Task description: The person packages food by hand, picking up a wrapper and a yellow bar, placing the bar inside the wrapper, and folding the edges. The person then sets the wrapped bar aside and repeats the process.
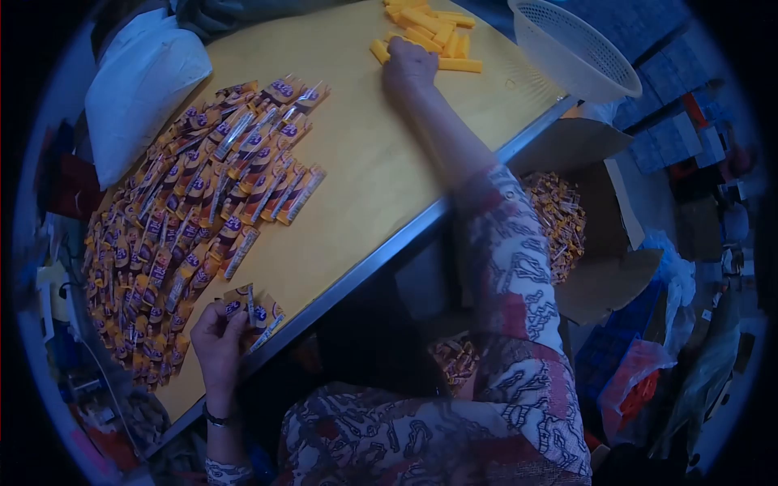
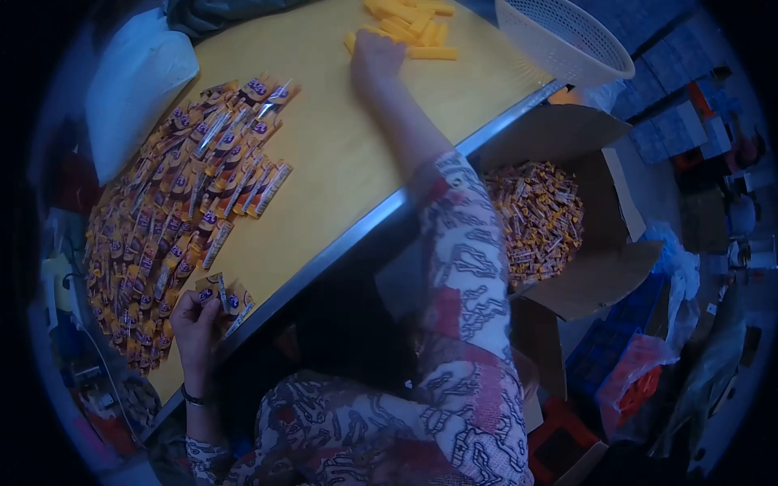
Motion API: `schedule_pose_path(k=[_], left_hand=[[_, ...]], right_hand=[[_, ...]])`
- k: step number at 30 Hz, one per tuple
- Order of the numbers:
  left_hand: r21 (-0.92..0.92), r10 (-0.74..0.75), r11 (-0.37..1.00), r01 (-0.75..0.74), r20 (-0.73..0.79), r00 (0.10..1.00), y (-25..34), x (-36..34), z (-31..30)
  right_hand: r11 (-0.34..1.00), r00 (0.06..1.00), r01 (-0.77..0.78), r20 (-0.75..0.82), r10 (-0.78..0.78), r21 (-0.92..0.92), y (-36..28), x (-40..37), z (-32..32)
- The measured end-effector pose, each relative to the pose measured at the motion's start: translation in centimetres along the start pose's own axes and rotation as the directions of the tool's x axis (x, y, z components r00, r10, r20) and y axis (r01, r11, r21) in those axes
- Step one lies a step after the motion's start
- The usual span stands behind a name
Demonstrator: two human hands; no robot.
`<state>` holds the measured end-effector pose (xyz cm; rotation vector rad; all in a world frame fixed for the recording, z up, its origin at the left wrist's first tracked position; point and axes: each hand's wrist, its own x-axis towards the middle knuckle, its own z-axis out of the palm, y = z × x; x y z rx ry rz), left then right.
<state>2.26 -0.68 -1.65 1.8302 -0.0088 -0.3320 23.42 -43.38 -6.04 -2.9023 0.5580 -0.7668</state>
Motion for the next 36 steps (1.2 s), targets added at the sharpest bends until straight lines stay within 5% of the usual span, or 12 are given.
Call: schedule_pose_path(k=[1, 8, 10, 14, 18, 21, 26, 28, 31, 33, 34, 36], left_hand=[[-0.186, -0.063, 0.98, 0.065, 0.014, 0.998, 0.7, -0.1, 0.3], [-0.197, -0.012, 0.98, 0.018, 0.029, 0.999, 1.0, 0.3, 0.3], [-0.017, -0.012, 1.0, 0.014, 0.099, 0.995, 0.5, 0.3, -0.7], [-0.148, -0.063, 0.986, 0.074, 0.077, 0.995, 1.1, 0.1, 0.0], [-0.15, -0.015, 0.988, 0.03, 0.104, 0.994, 0.2, 0.7, -0.1], [-0.135, 0.002, 0.991, 0.013, 0.11, 0.994, 1.0, 0.9, 0.2], [-0.116, -0.051, 0.991, 0.065, 0.118, 0.992, 1.5, 0.8, 0.4], [-0.163, 0.054, 0.986, -0.033, 0.125, 0.991, 0.9, 0.9, 0.5], [-0.256, 0.07, 0.966, -0.045, 0.089, 0.994, 0.6, 0.7, 0.3], [-0.265, 0.054, 0.964, -0.029, 0.087, 0.995, 0.3, 0.7, 0.1], [-0.268, 0.057, 0.963, -0.03, 0.094, 0.994, 0.2, 0.7, 0.1], [-0.252, 0.04, 0.968, -0.02, 0.075, 0.996, 0.7, 0.4, 0.3]], right_hand=[[0.997, 0.999, -0.031, -0.009, 0.032, 0.068, -0.2, -0.6, -0.5], [0.996, 0.987, -0.004, 0.163, -0.01, 0.086, -0.6, -0.2, -1.7], [0.98, 0.955, -0.124, 0.287, 0.076, 0.152, -0.5, 0.5, -1.4], [0.951, 0.904, -0.138, 0.428, 0.005, 0.279, 0.0, -0.9, -3.5], [0.564, 0.823, -0.441, 0.565, -0.056, 0.698, -1.0, -5.9, -7.5], [0.363, 0.854, -0.378, 0.472, -0.218, 0.851, -2.0, -9.9, -10.0], [0.402, 0.841, -0.305, 0.442, -0.312, 0.864, -5.2, -14.9, -13.8], [0.395, 0.811, -0.327, 0.47, -0.349, 0.858, -5.7, -16.2, -14.0], [0.525, 0.779, -0.04, 0.356, -0.517, 0.85, -6.0, -17.5, -13.6], [0.678, 0.719, 0.291, 0.314, -0.62, 0.675, -6.6, -18.1, -13.9], [0.677, 0.714, 0.289, 0.319, -0.623, 0.677, -7.0, -18.4, -13.9], [0.636, 0.679, 0.559, 0.146, -0.72, 0.532, -8.2, -19.0, -13.9]])
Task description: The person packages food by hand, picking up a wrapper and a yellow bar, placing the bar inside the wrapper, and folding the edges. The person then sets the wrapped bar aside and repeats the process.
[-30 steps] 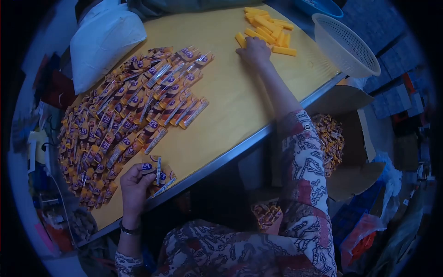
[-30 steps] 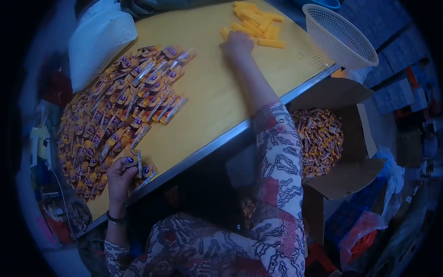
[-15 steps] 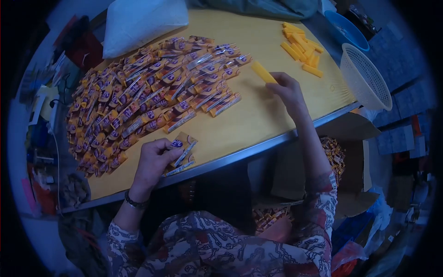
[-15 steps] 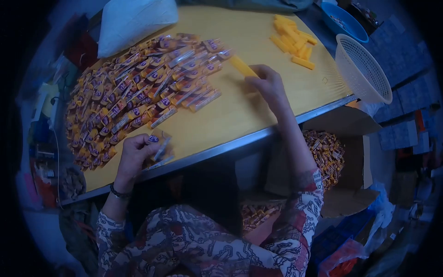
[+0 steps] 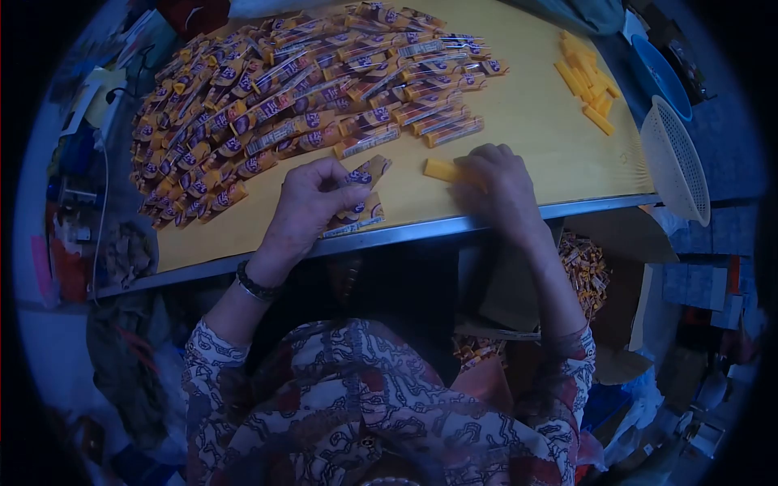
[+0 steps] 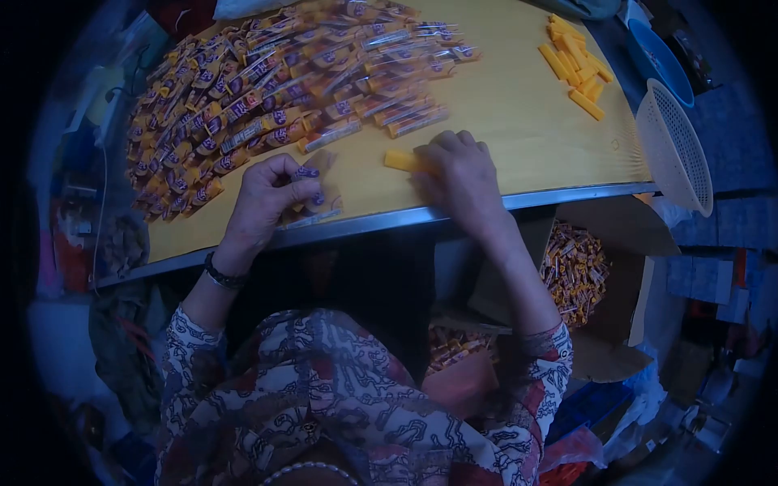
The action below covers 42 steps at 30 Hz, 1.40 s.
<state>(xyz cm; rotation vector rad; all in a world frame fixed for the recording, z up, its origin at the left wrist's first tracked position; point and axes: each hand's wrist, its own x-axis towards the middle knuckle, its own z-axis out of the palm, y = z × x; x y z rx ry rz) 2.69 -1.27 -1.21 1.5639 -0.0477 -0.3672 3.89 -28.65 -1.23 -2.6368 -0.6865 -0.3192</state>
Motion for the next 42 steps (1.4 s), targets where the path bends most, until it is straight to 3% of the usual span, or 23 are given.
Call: schedule_pose_path(k=[3, 7, 9, 10, 12, 18, 21, 25, 27, 31, 33, 37, 39, 40, 42], left_hand=[[0.048, -0.002, 0.999, 0.003, -0.019, 1.0, 0.0, 0.0, 0.3], [0.094, 0.026, 0.995, -0.025, -0.009, 1.0, -0.5, -0.2, -0.2], [0.048, 0.017, 0.999, -0.016, -0.017, 1.0, -0.2, -0.5, -0.4], [0.004, 0.011, 1.0, -0.011, -0.014, 1.0, -0.1, -0.5, -0.3], [0.016, 0.019, 1.0, -0.018, -0.012, 1.0, -0.4, -0.4, -0.4], [0.115, 0.102, 0.988, -0.099, -0.015, 0.995, -1.3, 0.0, 0.2], [0.209, 0.151, 0.968, -0.141, -0.037, 0.988, -1.3, -0.2, 0.3], [0.253, 0.179, 0.954, -0.159, -0.054, 0.982, -1.4, -0.4, 0.3], [0.268, 0.191, 0.948, -0.17, -0.056, 0.98, -1.5, -0.3, 0.3], [0.328, 0.193, 0.93, -0.165, -0.054, 0.98, -1.4, -0.2, 0.3], [0.32, 0.187, 0.933, -0.162, -0.047, 0.981, -1.4, -0.2, 0.4], [0.364, 0.174, 0.919, -0.153, -0.027, 0.984, -1.2, -0.2, 0.5], [0.371, 0.164, 0.918, -0.142, -0.028, 0.986, -1.2, -0.2, 0.5], [0.378, 0.154, 0.916, -0.132, -0.029, 0.988, -1.1, -0.2, 0.6], [0.404, 0.198, 0.897, -0.178, -0.009, 0.98, -0.7, -0.3, 0.9]], right_hand=[[0.994, 0.996, 0.084, -0.019, -0.086, -0.063, -1.2, 1.1, 1.7], [0.998, 0.998, 0.038, 0.046, -0.036, -0.044, -1.5, 1.6, 2.2], [0.937, 0.992, -0.126, 0.037, 0.12, 0.326, -1.8, 1.3, 1.3], [0.938, 0.992, -0.127, 0.042, 0.119, 0.323, -2.5, 1.3, 0.6], [0.799, 0.964, -0.265, 0.124, 0.236, 0.539, -3.8, 1.2, -1.0], [0.714, 0.944, -0.329, 0.192, 0.268, 0.618, -4.0, 0.3, -1.4], [0.786, 0.966, -0.245, 0.077, 0.246, 0.568, -5.2, 0.3, -1.7], [0.787, 0.985, -0.138, 0.001, 0.172, 0.601, -5.6, 0.0, -1.6], [0.817, 0.986, 0.001, -0.137, 0.095, 0.576, -5.5, -0.2, -1.4], [0.768, 0.966, 0.025, -0.213, 0.146, 0.64, -5.3, -1.0, -1.2], [0.457, 0.935, -0.031, -0.136, 0.329, 0.889, -5.5, -1.4, -1.4], [0.458, 0.933, -0.016, -0.151, 0.326, 0.889, -4.8, -1.9, -1.2], [0.631, 0.896, 0.006, -0.285, 0.341, 0.776, -5.5, -2.0, -1.3], [0.629, 0.896, 0.006, -0.284, 0.342, 0.777, -5.8, -2.0, -1.5], [0.882, 0.903, 0.049, -0.399, 0.162, 0.469, -6.2, -2.1, -1.8]])
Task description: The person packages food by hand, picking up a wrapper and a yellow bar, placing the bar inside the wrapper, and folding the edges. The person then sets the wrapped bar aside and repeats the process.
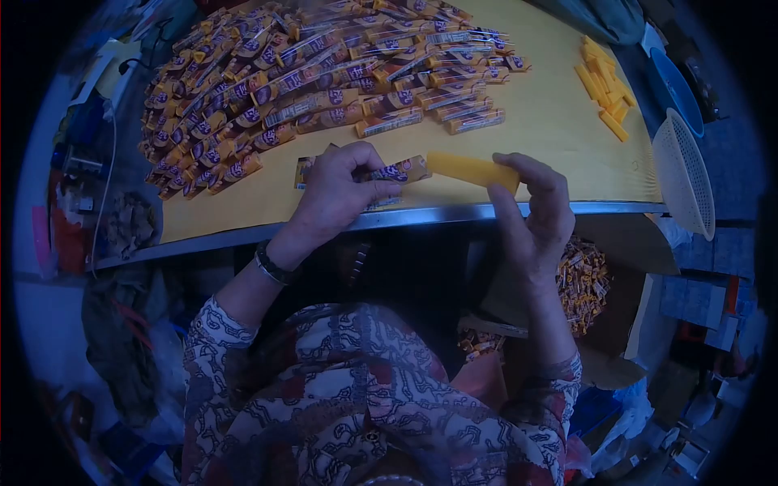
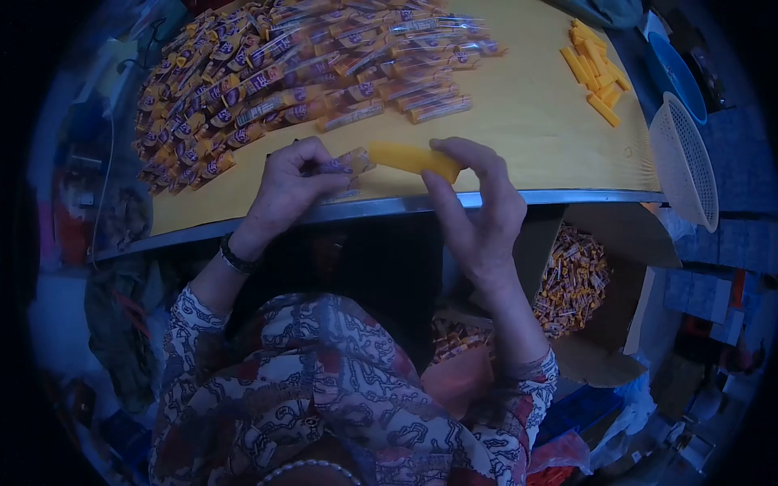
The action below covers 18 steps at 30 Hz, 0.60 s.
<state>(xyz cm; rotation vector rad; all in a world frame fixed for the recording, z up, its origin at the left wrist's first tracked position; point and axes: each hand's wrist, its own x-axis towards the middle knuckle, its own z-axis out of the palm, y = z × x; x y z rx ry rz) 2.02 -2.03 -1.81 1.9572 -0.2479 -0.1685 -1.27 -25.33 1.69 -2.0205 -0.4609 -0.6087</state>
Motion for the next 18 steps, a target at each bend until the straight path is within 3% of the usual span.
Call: schedule_pose_path(k=[1, 3, 7, 10, 12, 13, 15, 17, 18], left_hand=[[0.025, 0.05, 0.998, -0.05, 0.001, 0.999, 0.4, 0.0, 0.0], [0.032, 0.036, 0.999, -0.037, 0.021, 0.999, 1.1, 0.0, 0.0], [0.001, 0.026, 1.0, -0.026, 0.086, 0.996, 1.2, 0.0, 0.1], [-0.088, 0.034, 0.996, -0.023, 0.132, 0.991, 1.9, -0.2, 0.4], [-0.152, 0.039, 0.988, -0.015, 0.156, 0.987, 1.9, -0.4, 0.7], [-0.215, 0.045, 0.977, -0.006, 0.175, 0.983, 1.9, -0.5, 0.8], [-0.206, 0.071, 0.978, -0.035, 0.169, 0.983, 1.9, -0.8, 1.2], [-0.196, 0.094, 0.979, -0.062, 0.164, 0.982, 1.9, -1.0, 1.5], [-0.268, 0.045, 0.963, -0.002, 0.155, 0.987, 2.0, -1.1, 1.6]], right_hand=[[1.0, 1.0, -0.002, -0.001, 0.002, 0.001, 0.0, -0.1, 0.0], [0.99, 0.989, 0.144, 0.047, -0.143, -0.009, 0.0, -0.2, -0.1], [0.976, 0.972, 0.214, 0.092, -0.216, 0.037, 0.2, -0.1, -0.9], [0.983, 0.985, 0.073, 0.143, -0.097, 0.166, 0.8, 0.2, -1.3], [0.854, 0.97, -0.235, 0.163, 0.179, 0.463, 1.6, 0.2, -0.9], [0.854, 0.971, -0.234, 0.161, 0.179, 0.464, 1.5, 0.1, -0.8], [0.853, 0.913, -0.398, 0.237, 0.332, 0.339, 0.8, 0.0, -0.1], [0.861, 0.931, -0.358, 0.205, 0.301, 0.362, 0.8, -0.4, 0.8], [0.869, 0.948, -0.315, 0.172, 0.268, 0.381, 0.9, -0.6, 1.1]])
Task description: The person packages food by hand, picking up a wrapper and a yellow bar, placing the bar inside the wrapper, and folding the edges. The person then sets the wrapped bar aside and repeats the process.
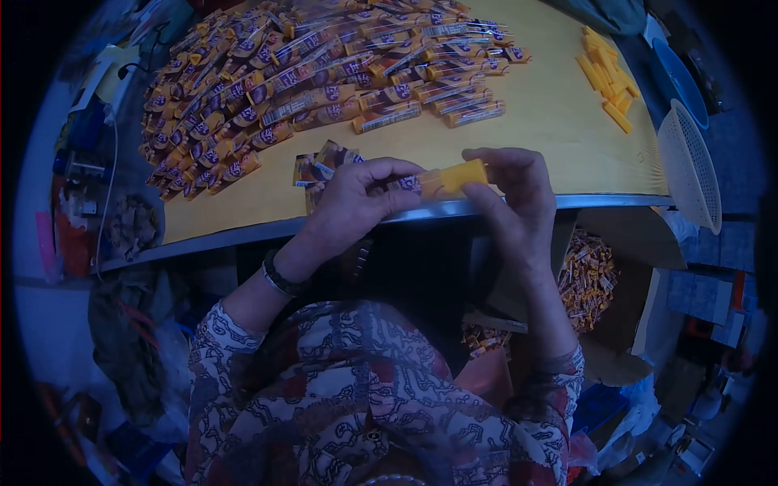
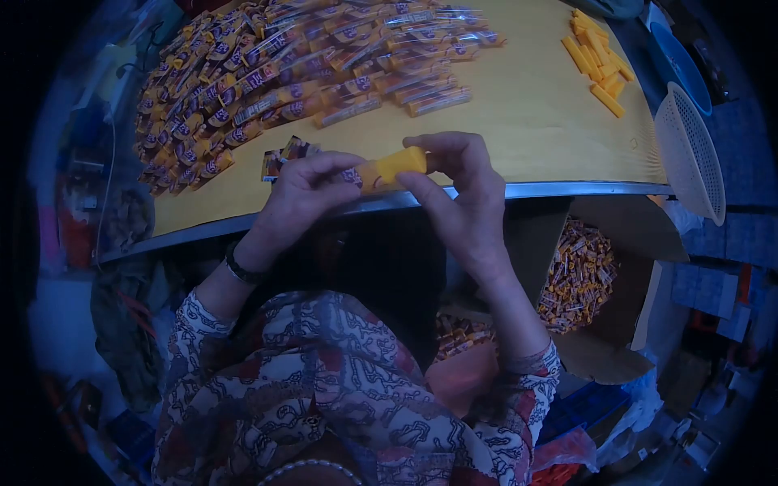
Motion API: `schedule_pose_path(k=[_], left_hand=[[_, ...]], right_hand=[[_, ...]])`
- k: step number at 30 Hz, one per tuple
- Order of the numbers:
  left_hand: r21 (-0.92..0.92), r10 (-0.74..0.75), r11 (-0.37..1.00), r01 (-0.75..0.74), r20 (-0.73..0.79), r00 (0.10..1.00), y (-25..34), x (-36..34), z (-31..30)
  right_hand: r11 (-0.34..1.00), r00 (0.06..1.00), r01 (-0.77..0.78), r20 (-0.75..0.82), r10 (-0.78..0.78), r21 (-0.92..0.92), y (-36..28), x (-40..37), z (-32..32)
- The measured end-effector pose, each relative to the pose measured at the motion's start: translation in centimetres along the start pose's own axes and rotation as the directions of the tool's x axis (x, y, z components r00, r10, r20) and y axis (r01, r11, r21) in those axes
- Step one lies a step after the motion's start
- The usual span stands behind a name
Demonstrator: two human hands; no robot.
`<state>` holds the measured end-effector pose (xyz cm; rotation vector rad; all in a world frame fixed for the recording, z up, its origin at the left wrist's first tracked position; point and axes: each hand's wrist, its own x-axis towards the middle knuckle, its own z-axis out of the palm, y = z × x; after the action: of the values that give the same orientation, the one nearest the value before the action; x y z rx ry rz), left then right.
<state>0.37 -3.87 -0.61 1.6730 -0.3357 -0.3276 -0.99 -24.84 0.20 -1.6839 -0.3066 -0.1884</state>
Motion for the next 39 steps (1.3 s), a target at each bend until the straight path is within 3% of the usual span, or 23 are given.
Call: schedule_pose_path(k=[4, 6, 9, 16, 22, 24, 31, 35, 37, 38, 39], left_hand=[[-0.178, -0.12, 0.977, 0.118, -0.001, 0.993, 0.3, -0.2, 0.2], [-0.231, -0.091, 0.969, 0.088, -0.004, 0.996, 0.2, -0.2, 0.7], [-0.272, -0.058, 0.961, 0.052, -0.015, 0.998, 0.1, -0.2, 1.0], [-0.241, -0.038, 0.97, 0.033, -0.018, 0.999, 0.0, -0.2, 0.9], [-0.251, -0.084, 0.965, 0.073, -0.032, 0.996, -0.2, 0.1, 0.9], [-0.291, -0.074, 0.955, 0.064, -0.025, 0.997, -0.4, 0.4, 1.0], [-0.315, -0.071, 0.947, 0.061, -0.023, 0.997, 0.0, 1.8, 1.5], [-0.305, -0.064, 0.95, 0.058, -0.009, 0.998, 0.2, 2.6, 1.8], [-0.114, 0.132, 0.983, -0.141, -0.085, 0.988, -0.4, 2.8, 1.6], [-0.113, 0.138, 0.983, -0.147, -0.08, 0.987, -0.3, 2.7, 1.1], [0.035, 0.059, 0.998, -0.056, -0.095, 0.994, 0.0, 2.2, 0.4]], right_hand=[[0.979, 0.994, 0.11, -0.003, -0.113, -0.171, 0.5, 0.0, 0.3], [0.895, 0.967, 0.253, 0.091, -0.237, -0.368, 0.8, -0.2, 0.9], [0.843, 0.943, 0.324, 0.077, -0.322, -0.429, 1.0, -0.4, 1.8], [0.846, 0.943, 0.318, 0.051, -0.329, -0.429, 1.2, -0.4, 2.5], [0.932, 0.97, 0.235, 0.013, -0.241, -0.276, 1.6, 0.1, 2.3], [1.0, 1.0, -0.007, -0.013, 0.007, 0.018, 1.2, 0.1, 2.6], [0.997, 1.0, 0.004, 0.003, -0.004, -0.078, 1.5, 1.0, 1.5], [0.994, 0.994, -0.081, -0.062, 0.085, 0.068, 1.1, 1.6, 0.8], [0.984, 0.987, -0.126, -0.087, 0.137, 0.122, 1.4, 2.4, -0.5], [0.981, 0.975, -0.15, -0.145, 0.167, 0.123, 2.1, 3.3, -1.7], [0.977, 0.959, -0.174, -0.204, 0.197, 0.126, 3.0, 4.2, -2.9]])
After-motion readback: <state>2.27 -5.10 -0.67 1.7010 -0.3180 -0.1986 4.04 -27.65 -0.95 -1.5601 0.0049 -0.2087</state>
